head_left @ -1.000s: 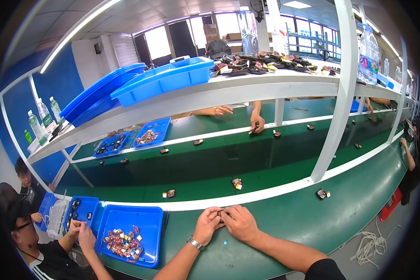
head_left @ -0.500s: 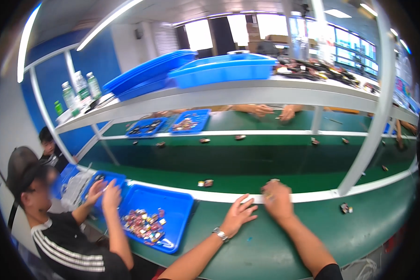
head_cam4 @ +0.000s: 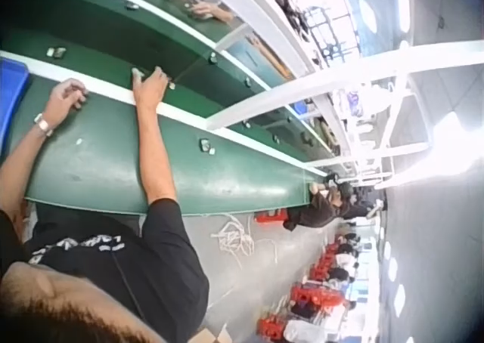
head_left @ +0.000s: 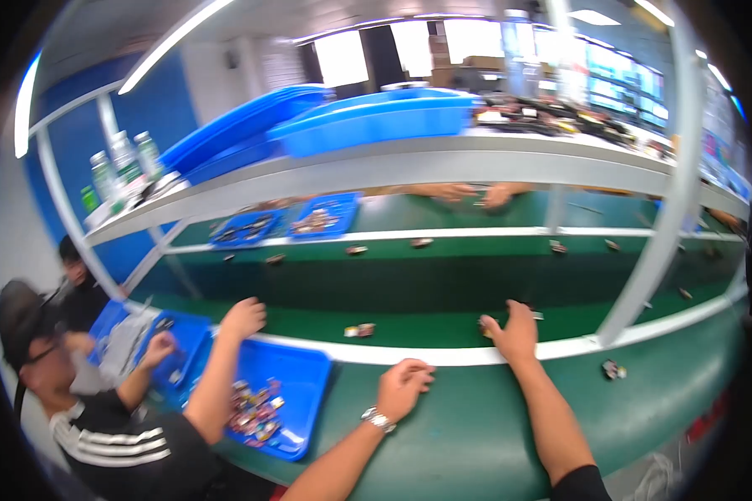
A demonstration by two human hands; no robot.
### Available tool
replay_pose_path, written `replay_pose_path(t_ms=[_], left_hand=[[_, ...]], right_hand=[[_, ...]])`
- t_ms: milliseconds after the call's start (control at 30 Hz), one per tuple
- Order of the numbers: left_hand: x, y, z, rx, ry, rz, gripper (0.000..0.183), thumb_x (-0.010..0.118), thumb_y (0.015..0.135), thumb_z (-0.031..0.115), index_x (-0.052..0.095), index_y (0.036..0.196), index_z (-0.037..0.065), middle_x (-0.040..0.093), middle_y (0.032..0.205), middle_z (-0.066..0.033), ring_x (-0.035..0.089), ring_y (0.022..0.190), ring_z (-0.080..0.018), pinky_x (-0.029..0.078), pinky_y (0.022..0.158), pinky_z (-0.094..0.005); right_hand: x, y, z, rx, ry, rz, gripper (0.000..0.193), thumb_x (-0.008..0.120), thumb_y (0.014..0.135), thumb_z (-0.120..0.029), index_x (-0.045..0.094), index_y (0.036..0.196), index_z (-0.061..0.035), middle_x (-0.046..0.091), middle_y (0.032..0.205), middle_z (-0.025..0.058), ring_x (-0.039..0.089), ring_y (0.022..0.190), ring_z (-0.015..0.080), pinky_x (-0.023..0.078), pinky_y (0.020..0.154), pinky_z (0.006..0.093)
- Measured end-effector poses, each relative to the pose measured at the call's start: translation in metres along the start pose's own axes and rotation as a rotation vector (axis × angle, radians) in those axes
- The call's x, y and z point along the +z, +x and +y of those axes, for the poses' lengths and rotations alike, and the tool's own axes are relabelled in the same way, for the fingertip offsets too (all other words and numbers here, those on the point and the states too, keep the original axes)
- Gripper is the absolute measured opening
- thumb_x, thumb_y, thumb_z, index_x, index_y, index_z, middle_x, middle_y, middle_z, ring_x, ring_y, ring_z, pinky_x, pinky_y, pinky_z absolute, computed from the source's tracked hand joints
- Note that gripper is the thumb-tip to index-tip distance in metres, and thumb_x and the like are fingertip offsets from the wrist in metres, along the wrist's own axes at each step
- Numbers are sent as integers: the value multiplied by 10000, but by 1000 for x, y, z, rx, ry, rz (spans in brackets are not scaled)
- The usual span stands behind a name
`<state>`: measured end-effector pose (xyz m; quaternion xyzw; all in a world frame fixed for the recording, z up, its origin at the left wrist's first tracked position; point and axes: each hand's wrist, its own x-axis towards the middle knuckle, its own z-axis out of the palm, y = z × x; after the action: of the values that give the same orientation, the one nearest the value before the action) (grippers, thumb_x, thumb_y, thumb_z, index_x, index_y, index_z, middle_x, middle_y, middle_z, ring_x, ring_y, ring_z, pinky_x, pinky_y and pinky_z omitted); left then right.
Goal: Assembling small electronic or mechanical components at a factory workbench along an assembly line.
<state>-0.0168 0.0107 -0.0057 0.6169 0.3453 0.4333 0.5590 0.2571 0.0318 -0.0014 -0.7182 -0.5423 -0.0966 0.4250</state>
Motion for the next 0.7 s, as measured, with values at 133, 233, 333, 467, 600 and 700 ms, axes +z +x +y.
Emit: replay_pose_path(t_ms=[133,233,333,467,600,700], left_hand=[[22,12,7,-80,11,-92,152,557,952,112,583,1066,15,687,978,-59,630,784,-88,520,659,-232],[18,14,-1,-67,-93,-109,165,541,959,111,569,1096,24,671,966,-60,589,722,-67,492,613,-219],[7,12,-5,-71,-145,-88,203,521,984,170,563,1115,21,662,963,-64,582,714,-72,489,604,-217],[-3,8,4,-124,-208,-211,334,428,1027,284,553,1160,4,645,899,-70,598,660,-84,490,563,-207],[-5,6,17,-221,-173,-488,382,431,1027,313,591,1168,-4,646,861,-71,626,626,-97,507,539,-205],[-2,12,13,-259,-202,-562,348,460,1018,268,594,1179,-10,656,879,-77,637,644,-101,522,559,-206]], right_hand=[[-1,-7,12,45,-69,-67,662,837,657,-235,528,1154,75,610,1003,221,570,976,404,458,847,482],[5,-3,28,157,96,-115,560,770,689,-102,540,1180,35,624,927,160,605,844,316,491,784,410],[-8,-12,-10,134,451,-219,630,744,660,-15,522,1249,4,625,920,86,581,802,175,487,759,288],[-54,-46,-73,-144,618,-525,737,802,604,4,499,1276,-8,642,979,103,604,848,193,491,779,302],[-70,-79,-86,-318,563,-571,750,843,586,-15,513,1259,-39,621,1053,128,610,959,272,495,842,362],[-78,-80,-93,-344,518,-555,663,838,586,-20,554,1184,-46,615,1065,132,603,973,301,493,856,380]])
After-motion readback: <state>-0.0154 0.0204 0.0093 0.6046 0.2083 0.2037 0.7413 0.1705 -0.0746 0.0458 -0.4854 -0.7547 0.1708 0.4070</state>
